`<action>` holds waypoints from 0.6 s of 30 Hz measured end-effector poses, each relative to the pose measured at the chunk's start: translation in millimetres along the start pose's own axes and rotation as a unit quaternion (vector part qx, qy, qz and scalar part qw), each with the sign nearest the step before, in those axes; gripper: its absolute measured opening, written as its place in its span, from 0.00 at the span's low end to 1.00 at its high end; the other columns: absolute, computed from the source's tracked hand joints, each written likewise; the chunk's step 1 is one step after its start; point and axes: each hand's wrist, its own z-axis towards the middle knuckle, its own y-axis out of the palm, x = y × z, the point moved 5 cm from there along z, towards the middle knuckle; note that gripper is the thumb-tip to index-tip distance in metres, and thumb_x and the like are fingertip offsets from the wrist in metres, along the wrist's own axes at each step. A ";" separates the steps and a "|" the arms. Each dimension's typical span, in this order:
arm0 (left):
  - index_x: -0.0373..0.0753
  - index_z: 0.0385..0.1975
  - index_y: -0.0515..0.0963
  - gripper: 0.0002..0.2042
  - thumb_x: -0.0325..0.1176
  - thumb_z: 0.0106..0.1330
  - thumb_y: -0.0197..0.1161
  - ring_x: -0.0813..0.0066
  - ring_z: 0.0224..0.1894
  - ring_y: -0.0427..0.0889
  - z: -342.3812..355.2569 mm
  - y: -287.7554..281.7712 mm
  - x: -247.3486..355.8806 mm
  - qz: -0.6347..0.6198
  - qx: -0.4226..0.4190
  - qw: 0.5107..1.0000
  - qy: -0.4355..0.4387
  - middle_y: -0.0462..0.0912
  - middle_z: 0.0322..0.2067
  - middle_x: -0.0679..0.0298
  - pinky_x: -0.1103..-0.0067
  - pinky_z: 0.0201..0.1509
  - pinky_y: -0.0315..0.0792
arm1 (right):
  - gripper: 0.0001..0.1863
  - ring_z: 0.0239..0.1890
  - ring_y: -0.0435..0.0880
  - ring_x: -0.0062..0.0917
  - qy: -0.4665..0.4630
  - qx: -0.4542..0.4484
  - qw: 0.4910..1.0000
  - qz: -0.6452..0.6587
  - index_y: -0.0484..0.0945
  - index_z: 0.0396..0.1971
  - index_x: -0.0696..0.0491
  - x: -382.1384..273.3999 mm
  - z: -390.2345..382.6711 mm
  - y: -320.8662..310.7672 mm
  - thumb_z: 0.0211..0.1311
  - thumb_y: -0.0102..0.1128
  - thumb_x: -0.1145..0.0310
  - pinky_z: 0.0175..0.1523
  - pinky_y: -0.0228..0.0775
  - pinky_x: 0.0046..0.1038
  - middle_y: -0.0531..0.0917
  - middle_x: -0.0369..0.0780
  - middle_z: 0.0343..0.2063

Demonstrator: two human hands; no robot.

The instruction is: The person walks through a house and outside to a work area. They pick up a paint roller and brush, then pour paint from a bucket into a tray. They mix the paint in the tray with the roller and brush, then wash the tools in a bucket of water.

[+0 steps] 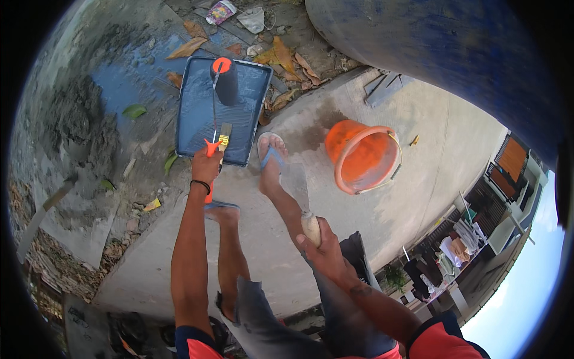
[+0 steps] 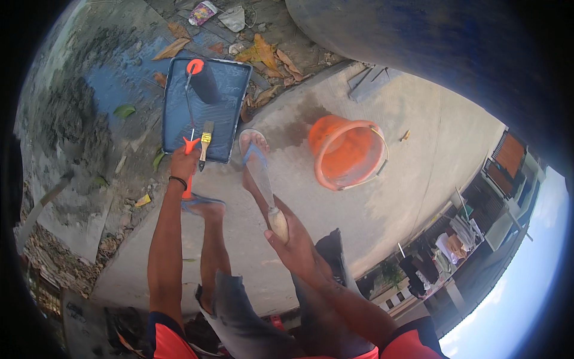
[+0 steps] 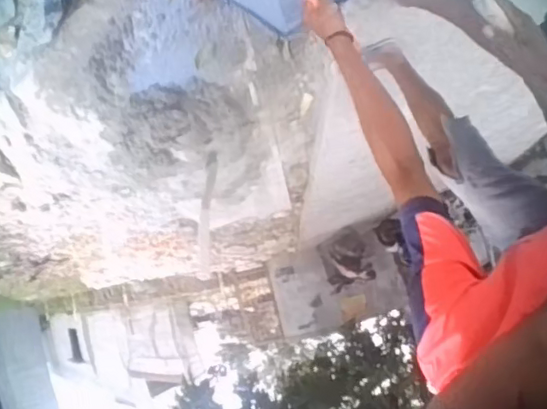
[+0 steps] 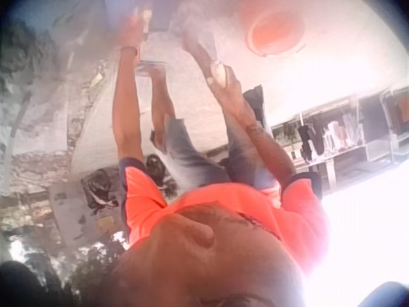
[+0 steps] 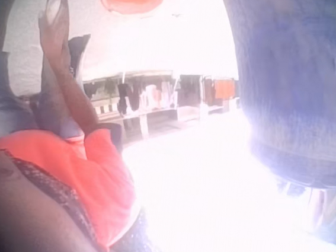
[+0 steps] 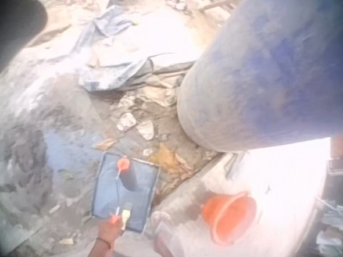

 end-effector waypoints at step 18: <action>0.39 0.25 0.74 0.07 0.32 0.63 0.63 0.84 0.11 0.65 -16.6 66.4 -115.2 -0.191 0.099 0.975 -0.050 0.68 0.13 0.71 0.84 0.13 0.59 | 0.23 0.36 0.81 0.53 -0.202 -0.086 0.939 -0.263 0.64 0.48 0.59 -51.9 250.7 115.5 0.60 0.58 0.61 0.42 0.71 0.48 0.81 0.56 0.30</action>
